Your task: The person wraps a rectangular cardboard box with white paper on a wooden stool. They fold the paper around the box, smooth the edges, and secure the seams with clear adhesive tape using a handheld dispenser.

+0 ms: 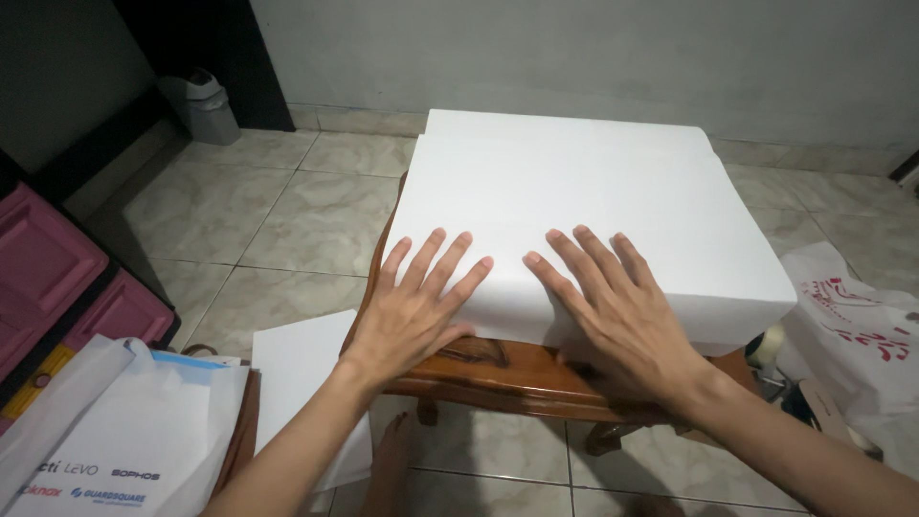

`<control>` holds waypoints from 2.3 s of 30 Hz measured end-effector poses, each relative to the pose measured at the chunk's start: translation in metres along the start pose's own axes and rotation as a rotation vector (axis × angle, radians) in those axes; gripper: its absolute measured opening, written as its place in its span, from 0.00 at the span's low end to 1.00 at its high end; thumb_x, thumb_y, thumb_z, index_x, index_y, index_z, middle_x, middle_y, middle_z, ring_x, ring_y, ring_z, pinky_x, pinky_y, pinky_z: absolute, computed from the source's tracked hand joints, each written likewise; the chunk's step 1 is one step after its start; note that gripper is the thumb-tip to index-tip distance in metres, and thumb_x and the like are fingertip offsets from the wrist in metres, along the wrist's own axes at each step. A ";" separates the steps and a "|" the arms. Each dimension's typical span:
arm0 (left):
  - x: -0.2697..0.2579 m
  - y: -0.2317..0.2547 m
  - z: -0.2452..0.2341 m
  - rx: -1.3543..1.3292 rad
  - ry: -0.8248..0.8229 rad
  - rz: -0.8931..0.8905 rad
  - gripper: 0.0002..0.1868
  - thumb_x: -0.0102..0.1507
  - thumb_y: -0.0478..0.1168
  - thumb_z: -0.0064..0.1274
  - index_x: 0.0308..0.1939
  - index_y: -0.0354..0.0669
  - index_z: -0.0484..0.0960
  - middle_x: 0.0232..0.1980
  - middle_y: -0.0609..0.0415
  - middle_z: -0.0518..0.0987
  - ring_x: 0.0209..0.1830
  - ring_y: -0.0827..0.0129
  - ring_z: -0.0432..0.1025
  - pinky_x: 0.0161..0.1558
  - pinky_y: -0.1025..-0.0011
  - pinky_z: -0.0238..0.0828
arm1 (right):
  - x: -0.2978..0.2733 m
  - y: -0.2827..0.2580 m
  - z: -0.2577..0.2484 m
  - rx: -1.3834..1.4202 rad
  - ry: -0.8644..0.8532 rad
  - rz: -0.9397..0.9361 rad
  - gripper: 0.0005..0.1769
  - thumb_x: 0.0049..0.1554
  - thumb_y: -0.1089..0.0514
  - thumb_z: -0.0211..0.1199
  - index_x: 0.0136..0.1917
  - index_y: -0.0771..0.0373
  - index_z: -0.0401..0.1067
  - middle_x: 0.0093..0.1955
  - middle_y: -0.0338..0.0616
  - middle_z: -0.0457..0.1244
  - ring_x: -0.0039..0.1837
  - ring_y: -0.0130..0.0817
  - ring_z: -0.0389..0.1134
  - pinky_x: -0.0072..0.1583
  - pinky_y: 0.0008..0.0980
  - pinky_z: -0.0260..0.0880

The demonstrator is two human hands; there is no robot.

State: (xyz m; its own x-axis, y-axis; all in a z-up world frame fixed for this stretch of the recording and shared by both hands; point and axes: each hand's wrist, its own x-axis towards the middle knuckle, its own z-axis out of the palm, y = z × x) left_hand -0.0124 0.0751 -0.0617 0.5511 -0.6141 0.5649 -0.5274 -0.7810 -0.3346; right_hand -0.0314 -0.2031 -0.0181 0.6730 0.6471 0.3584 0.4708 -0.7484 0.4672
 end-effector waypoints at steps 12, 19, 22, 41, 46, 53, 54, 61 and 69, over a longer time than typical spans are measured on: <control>0.000 0.006 0.006 0.012 -0.047 -0.045 0.60 0.49 0.67 0.65 0.79 0.60 0.49 0.79 0.49 0.55 0.78 0.52 0.50 0.74 0.46 0.44 | 0.007 0.008 -0.003 0.153 0.014 -0.006 0.55 0.47 0.49 0.68 0.82 0.53 0.46 0.79 0.53 0.49 0.79 0.46 0.50 0.74 0.44 0.47; 0.015 0.013 -0.002 -0.142 0.160 -0.089 0.47 0.56 0.66 0.61 0.72 0.45 0.69 0.71 0.44 0.69 0.71 0.48 0.62 0.68 0.47 0.57 | 0.007 0.007 -0.003 0.120 0.014 -0.019 0.58 0.43 0.48 0.69 0.82 0.58 0.47 0.82 0.54 0.48 0.79 0.48 0.49 0.74 0.43 0.47; 0.025 0.014 0.001 -0.139 0.260 -0.077 0.44 0.55 0.63 0.61 0.68 0.41 0.74 0.70 0.48 0.74 0.72 0.52 0.67 0.68 0.55 0.65 | 0.010 0.005 0.000 -0.136 -0.028 -0.040 0.48 0.51 0.57 0.65 0.80 0.61 0.48 0.81 0.51 0.49 0.81 0.40 0.49 0.76 0.38 0.48; 0.016 -0.038 0.003 -0.282 0.424 0.037 0.25 0.57 0.54 0.64 0.55 0.47 0.86 0.55 0.57 0.85 0.57 0.66 0.79 0.61 0.65 0.76 | 0.004 0.028 0.024 0.392 0.395 -0.115 0.27 0.54 0.67 0.64 0.66 0.51 0.73 0.67 0.36 0.67 0.68 0.35 0.68 0.64 0.37 0.67; 0.011 -0.044 -0.007 -0.345 0.454 -0.014 0.21 0.57 0.48 0.67 0.52 0.44 0.86 0.54 0.57 0.85 0.58 0.66 0.79 0.61 0.66 0.78 | -0.008 0.048 0.017 0.418 0.373 -0.125 0.25 0.54 0.65 0.62 0.65 0.54 0.73 0.66 0.36 0.67 0.67 0.35 0.69 0.65 0.38 0.66; 0.014 -0.043 -0.007 -0.405 0.461 -0.051 0.20 0.55 0.47 0.68 0.48 0.44 0.88 0.51 0.57 0.86 0.54 0.67 0.80 0.58 0.66 0.75 | -0.001 0.047 0.011 0.449 0.364 -0.154 0.22 0.53 0.63 0.63 0.62 0.56 0.75 0.65 0.39 0.68 0.67 0.36 0.69 0.65 0.39 0.66; 0.013 -0.043 -0.009 -0.412 0.451 -0.059 0.20 0.55 0.47 0.68 0.47 0.43 0.88 0.51 0.56 0.86 0.54 0.67 0.80 0.58 0.66 0.77 | 0.005 0.040 0.013 0.443 0.359 -0.155 0.22 0.54 0.63 0.63 0.62 0.56 0.76 0.64 0.40 0.69 0.66 0.37 0.69 0.65 0.40 0.66; 0.013 -0.038 -0.022 -0.506 0.419 -0.162 0.26 0.53 0.47 0.70 0.52 0.42 0.85 0.51 0.50 0.85 0.53 0.61 0.81 0.57 0.66 0.78 | 0.074 -0.035 0.010 0.496 0.459 -0.203 0.23 0.54 0.63 0.65 0.63 0.61 0.77 0.65 0.47 0.68 0.67 0.40 0.69 0.66 0.41 0.67; 0.012 -0.046 -0.031 -0.674 0.254 -0.252 0.40 0.50 0.42 0.70 0.66 0.43 0.76 0.51 0.50 0.86 0.50 0.62 0.82 0.50 0.67 0.81 | 0.103 -0.058 -0.019 0.656 0.562 -0.115 0.15 0.48 0.61 0.71 0.51 0.63 0.80 0.48 0.43 0.67 0.53 0.38 0.67 0.51 0.37 0.71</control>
State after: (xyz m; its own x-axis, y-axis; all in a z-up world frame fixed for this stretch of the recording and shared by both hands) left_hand -0.0016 0.1078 -0.0162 0.5844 -0.3173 0.7468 -0.7308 -0.6058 0.3145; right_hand -0.0007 -0.0902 0.0072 0.3011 0.5705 0.7641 0.8686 -0.4947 0.0271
